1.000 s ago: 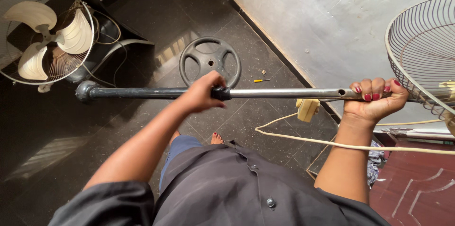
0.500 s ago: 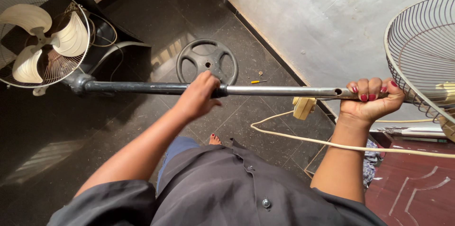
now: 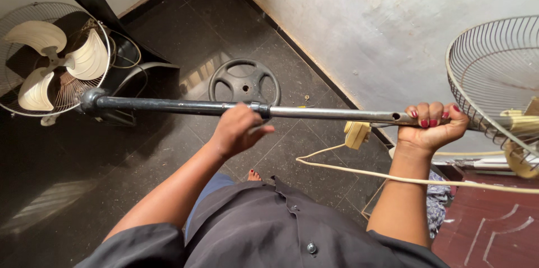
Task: The person assembles a pedestal fan by attaching the base to the pole, inserting the pole into the fan head, and securing the components. They use a screwdriver to tighten the base and handle the fan parts on the floor.
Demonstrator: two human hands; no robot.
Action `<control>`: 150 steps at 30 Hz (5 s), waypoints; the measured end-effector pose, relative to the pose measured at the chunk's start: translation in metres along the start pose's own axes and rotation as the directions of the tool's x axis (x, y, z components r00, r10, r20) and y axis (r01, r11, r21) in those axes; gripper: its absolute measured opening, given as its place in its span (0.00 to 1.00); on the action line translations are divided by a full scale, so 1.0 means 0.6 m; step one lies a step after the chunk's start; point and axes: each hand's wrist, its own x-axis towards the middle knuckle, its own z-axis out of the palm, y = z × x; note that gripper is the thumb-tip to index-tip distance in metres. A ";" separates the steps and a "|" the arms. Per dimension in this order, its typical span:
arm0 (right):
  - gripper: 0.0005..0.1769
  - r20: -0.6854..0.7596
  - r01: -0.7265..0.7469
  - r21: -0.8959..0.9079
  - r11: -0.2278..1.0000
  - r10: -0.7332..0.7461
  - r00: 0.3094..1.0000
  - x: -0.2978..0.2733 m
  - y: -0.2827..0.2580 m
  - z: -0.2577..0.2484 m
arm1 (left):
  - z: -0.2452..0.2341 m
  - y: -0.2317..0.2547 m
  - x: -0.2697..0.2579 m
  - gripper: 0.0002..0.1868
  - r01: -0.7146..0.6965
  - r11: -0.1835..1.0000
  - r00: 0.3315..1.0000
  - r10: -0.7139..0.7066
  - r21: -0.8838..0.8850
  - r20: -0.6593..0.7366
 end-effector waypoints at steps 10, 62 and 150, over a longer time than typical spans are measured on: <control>0.19 0.013 -0.002 0.007 1.000 0.002 1.000 0.013 0.015 -0.017 | 0.019 0.031 0.004 0.16 -0.213 0.953 0.956 0.249 0.216 -0.154; 0.16 0.344 -0.096 -0.070 0.993 0.114 0.932 -0.138 0.019 0.078 | 0.049 0.107 0.026 0.22 0.508 0.860 0.785 -0.446 -0.036 0.429; 0.26 0.312 -0.103 -0.023 0.994 0.105 0.944 -0.007 0.017 0.039 | 0.049 0.062 -0.071 0.26 -0.620 0.741 0.775 0.630 0.260 0.053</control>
